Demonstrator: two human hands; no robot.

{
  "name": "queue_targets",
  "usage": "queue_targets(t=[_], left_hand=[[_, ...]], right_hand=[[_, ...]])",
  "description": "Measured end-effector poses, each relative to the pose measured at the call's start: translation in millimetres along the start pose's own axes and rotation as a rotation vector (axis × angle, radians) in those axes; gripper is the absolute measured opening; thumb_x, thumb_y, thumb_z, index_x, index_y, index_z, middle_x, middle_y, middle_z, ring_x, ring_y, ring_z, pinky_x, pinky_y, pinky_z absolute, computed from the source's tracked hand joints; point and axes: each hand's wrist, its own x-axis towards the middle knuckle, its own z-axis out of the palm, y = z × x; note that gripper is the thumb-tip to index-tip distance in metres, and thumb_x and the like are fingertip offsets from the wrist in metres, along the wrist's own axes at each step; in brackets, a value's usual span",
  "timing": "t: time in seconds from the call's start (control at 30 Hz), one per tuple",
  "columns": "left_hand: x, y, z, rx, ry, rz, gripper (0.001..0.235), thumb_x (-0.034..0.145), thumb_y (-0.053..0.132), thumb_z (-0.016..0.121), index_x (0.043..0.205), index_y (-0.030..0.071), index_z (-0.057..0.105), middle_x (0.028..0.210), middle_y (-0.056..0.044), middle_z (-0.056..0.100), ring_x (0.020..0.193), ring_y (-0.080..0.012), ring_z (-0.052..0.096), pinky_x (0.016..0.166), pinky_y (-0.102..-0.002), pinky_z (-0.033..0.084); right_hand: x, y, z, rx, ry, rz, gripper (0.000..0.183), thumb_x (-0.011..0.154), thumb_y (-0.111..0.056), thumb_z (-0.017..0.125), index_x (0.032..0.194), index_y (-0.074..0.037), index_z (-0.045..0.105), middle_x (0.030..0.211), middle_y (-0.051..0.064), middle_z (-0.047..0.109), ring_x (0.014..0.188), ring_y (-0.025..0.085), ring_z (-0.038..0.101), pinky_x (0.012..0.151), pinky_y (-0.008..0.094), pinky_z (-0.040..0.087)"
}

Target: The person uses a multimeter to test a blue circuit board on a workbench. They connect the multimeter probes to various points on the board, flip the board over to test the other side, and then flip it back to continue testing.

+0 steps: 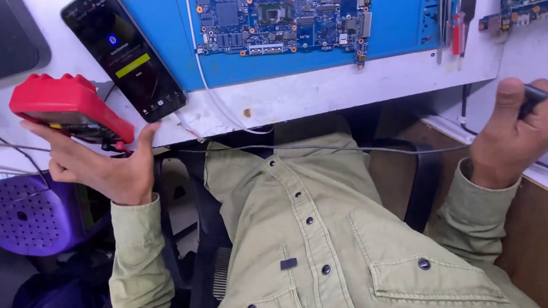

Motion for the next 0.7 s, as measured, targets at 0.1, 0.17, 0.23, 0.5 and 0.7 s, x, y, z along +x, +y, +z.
queue_targets(t=[0.1,0.17,0.23,0.5,0.7], left_hand=[[12.5,-16.4,0.1,0.079,-0.024,0.105,0.131,0.085,0.096,0.065,0.168,0.011,0.011,0.168,-0.012,0.050,0.125,-0.0315,0.063,0.118,-0.049,0.032],[17.4,-32.0,3.9,0.084,-0.026,0.096,0.131,0.083,0.097,0.064,0.169,0.013,0.009,0.169,-0.011,0.050,0.132,-0.0317,0.065,0.119,-0.051,0.033],[24.5,-50.6,12.4,0.068,-0.032,0.094,0.132,0.082,0.098,0.063,0.169,0.015,0.008,0.170,-0.011,0.049,0.140,-0.0320,0.066,0.120,-0.053,0.033],[25.6,-64.0,17.3,0.037,-0.055,0.003,0.138,0.073,0.096,0.072,0.169,0.015,0.014,0.176,-0.017,0.031,0.155,-0.0460,0.074,0.128,-0.058,0.019],[0.9,-17.6,-4.6,0.076,0.043,0.020,0.116,0.089,0.088,0.063,0.168,0.019,0.014,0.177,-0.005,0.035,0.167,-0.0340,0.049,0.133,-0.064,0.007]], right_hand=[[-2.5,2.6,14.9,-0.073,-0.093,-0.035,0.068,0.125,-0.048,0.048,0.080,0.002,0.035,0.074,0.014,0.031,0.064,0.023,0.029,0.065,0.049,0.012],[-4.2,6.7,26.2,-0.035,-0.124,-0.024,0.070,0.118,-0.060,0.030,0.085,0.001,0.040,0.070,0.012,0.037,0.060,0.023,0.032,0.061,0.044,0.017],[-2.8,4.2,40.1,-0.015,-0.141,-0.008,0.082,0.112,-0.072,0.012,0.090,-0.001,0.044,0.066,0.009,0.043,0.055,0.022,0.036,0.057,0.040,0.022],[7.3,-43.6,86.5,0.023,-0.183,-0.184,0.038,0.121,-0.020,0.051,0.141,0.010,0.064,0.134,0.028,0.072,0.114,0.042,0.077,0.089,0.047,0.065],[-3.5,-48.6,108.5,0.066,-0.163,-0.037,0.023,0.113,-0.014,0.070,0.127,0.005,0.068,0.064,0.002,0.048,0.055,0.016,0.040,0.054,0.035,0.035]])
